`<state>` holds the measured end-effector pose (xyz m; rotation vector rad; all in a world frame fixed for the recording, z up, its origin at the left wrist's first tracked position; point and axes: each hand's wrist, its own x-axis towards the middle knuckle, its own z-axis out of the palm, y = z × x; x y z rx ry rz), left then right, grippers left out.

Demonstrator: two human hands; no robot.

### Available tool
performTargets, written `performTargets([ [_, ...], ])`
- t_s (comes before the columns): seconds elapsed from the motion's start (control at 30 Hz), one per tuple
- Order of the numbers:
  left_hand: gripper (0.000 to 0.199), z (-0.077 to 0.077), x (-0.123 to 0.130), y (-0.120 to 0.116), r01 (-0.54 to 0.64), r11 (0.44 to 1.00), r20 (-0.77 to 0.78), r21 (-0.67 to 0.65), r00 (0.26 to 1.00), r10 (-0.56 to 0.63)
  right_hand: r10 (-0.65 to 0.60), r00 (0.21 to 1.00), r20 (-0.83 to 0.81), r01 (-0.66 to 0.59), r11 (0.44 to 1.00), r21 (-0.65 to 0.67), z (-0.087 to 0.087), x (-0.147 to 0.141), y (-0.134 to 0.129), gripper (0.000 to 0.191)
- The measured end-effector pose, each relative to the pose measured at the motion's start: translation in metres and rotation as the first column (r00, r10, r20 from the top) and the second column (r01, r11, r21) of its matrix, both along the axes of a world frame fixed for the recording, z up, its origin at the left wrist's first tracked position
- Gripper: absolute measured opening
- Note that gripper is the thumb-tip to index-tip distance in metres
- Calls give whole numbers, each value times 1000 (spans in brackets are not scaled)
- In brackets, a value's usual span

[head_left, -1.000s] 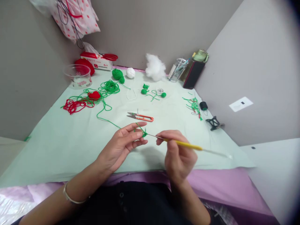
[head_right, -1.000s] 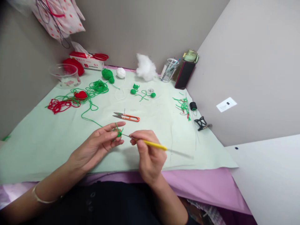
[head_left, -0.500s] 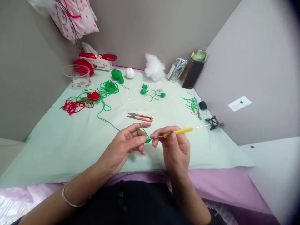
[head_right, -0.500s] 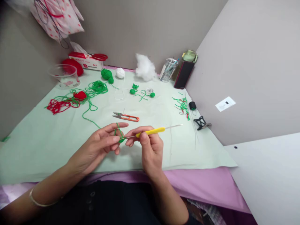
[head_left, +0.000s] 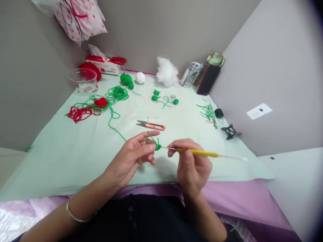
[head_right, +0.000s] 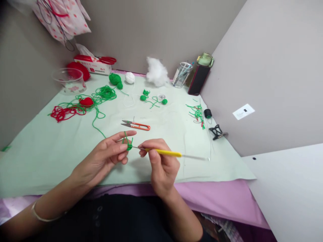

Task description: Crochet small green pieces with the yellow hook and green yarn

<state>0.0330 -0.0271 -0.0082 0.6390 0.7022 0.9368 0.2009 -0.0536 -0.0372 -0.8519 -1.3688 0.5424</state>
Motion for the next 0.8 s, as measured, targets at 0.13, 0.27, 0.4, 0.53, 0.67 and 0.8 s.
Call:
performTargets([
  [0.13,35,-1,3,-3,-20,994,-56,110,998,27,112,992,-61,-115,992,-54,5,-2,5,21],
  [0.27,37,-7,8,-6,-47,985,-68,165,996,59,-41,984,175,31,998,58,-2,-7,-1,26],
  [0.4,37,-9,8,-4,-34,999,-1,39,999,34,-233,893,385,152,962,228,-12,-7,-6,41],
  [0.53,29,-6,5,1,9,997,86,-71,996,-3,-143,979,144,131,987,89,-6,-1,-3,29],
  [0.67,25,-2,5,2,-44,999,32,15,999,44,3,987,-158,-18,995,-95,5,-2,1,20],
  [0.8,27,-3,8,-2,-37,996,-52,83,998,42,58,991,-125,-76,987,-143,2,-5,4,17],
])
